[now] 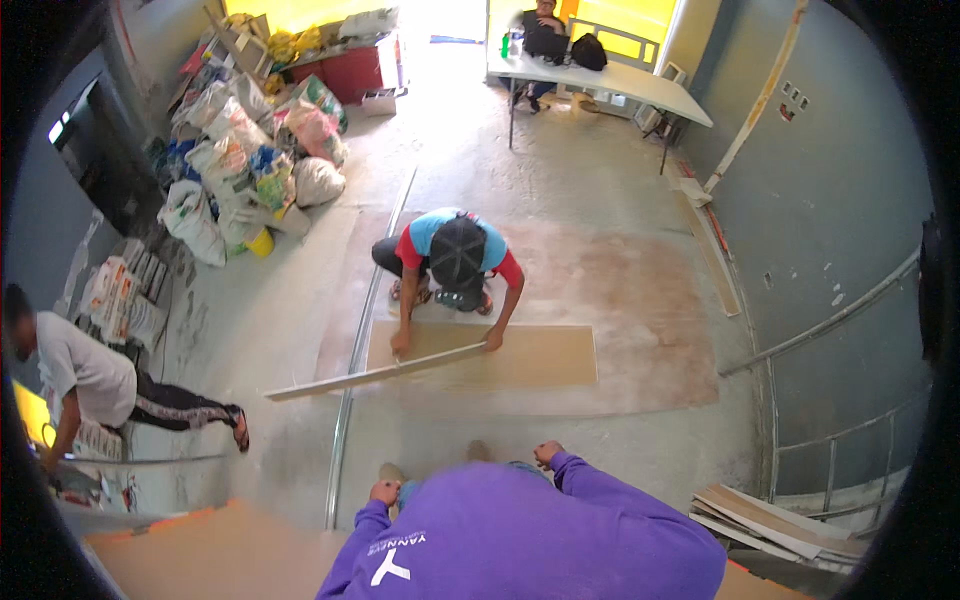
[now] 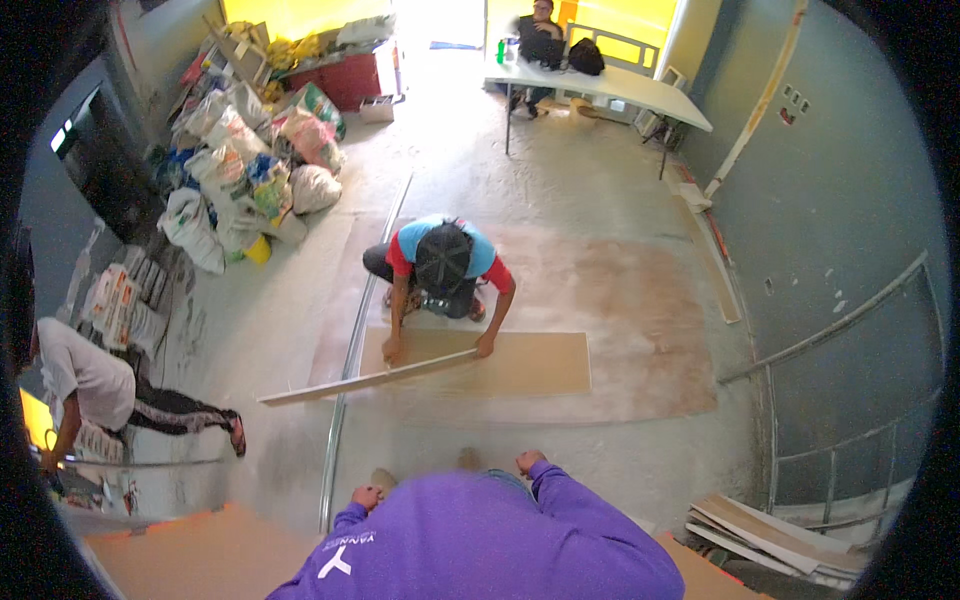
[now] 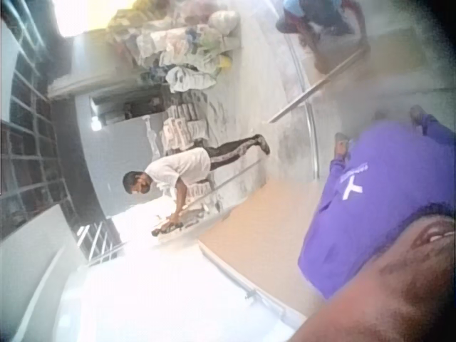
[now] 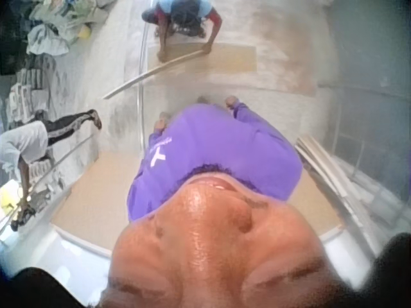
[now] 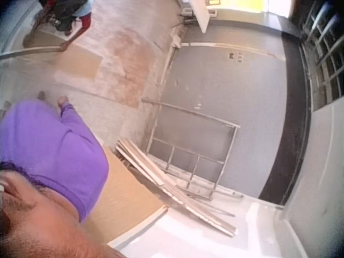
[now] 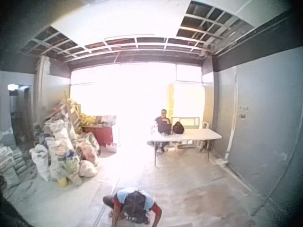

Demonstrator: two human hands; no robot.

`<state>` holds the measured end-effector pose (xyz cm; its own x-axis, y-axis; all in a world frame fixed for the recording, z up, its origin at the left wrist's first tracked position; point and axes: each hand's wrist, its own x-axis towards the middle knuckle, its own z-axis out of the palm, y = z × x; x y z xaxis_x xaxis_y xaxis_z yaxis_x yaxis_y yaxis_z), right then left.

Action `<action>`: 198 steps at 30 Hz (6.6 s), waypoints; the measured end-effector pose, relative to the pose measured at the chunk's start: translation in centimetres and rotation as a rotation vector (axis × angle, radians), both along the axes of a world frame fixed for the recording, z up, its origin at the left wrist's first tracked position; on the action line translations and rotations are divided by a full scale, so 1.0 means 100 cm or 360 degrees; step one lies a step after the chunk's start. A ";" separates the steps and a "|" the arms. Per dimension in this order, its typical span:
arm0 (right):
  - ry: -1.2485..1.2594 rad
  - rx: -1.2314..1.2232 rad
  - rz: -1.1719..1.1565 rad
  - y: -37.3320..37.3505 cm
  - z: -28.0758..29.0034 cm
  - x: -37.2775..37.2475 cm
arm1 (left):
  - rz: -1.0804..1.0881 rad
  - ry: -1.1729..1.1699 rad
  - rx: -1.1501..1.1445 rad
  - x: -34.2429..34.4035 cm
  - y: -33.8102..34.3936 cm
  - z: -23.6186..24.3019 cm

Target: Measure and score a piece of drywall or board using a measuring tape and utility knife.

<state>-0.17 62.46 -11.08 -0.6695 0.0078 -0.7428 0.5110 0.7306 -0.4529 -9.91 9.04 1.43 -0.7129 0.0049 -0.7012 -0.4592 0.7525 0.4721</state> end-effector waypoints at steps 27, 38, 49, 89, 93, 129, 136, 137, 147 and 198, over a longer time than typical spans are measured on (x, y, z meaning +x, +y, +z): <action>-0.0287 -0.0450 -0.1222 -0.068 0.112 -0.039 | 0.0301 -0.0055 0.0107 0.000 -0.031 -0.012; -0.0341 -0.0280 -0.1248 -0.065 0.126 -0.028 | 0.0412 -0.0135 0.0252 -0.003 -0.024 0.001; -0.0315 -0.0299 -0.1126 -0.075 0.146 -0.037 | 0.0433 -0.0122 0.0186 0.002 -0.023 0.004; -0.0378 -0.0337 -0.1212 -0.061 0.132 -0.040 | 0.0217 -0.0013 0.0040 0.003 -0.019 -0.002; -0.0347 -0.0303 -0.1218 -0.060 0.131 -0.037 | 0.0236 -0.0081 0.0067 0.003 -0.017 -0.006; -0.0409 -0.0361 -0.1261 -0.059 0.122 -0.039 | 0.0220 -0.0002 0.0137 -0.010 -0.016 0.001; -0.0425 -0.0391 -0.1303 -0.061 0.118 -0.038 | 0.0324 -0.0035 0.0159 -0.005 -0.021 -0.013; -0.0439 -0.0369 -0.1280 -0.063 0.120 -0.040 | 0.0335 -0.0042 0.0195 -0.004 -0.025 -0.016; -0.0423 -0.0350 -0.1298 -0.064 0.129 -0.032 | 0.0371 -0.0061 0.0230 -0.001 -0.021 -0.008; -0.0448 -0.0287 -0.0852 -0.052 0.094 -0.025 | -0.0351 0.0001 -0.0236 0.014 -0.033 -0.020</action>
<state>-2.63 57.30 -1.65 -0.3862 0.1458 -0.9108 0.9022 0.2651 -0.3401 -8.53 5.77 -0.56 -0.7063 0.0577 -0.7056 -0.2760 0.8953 0.3495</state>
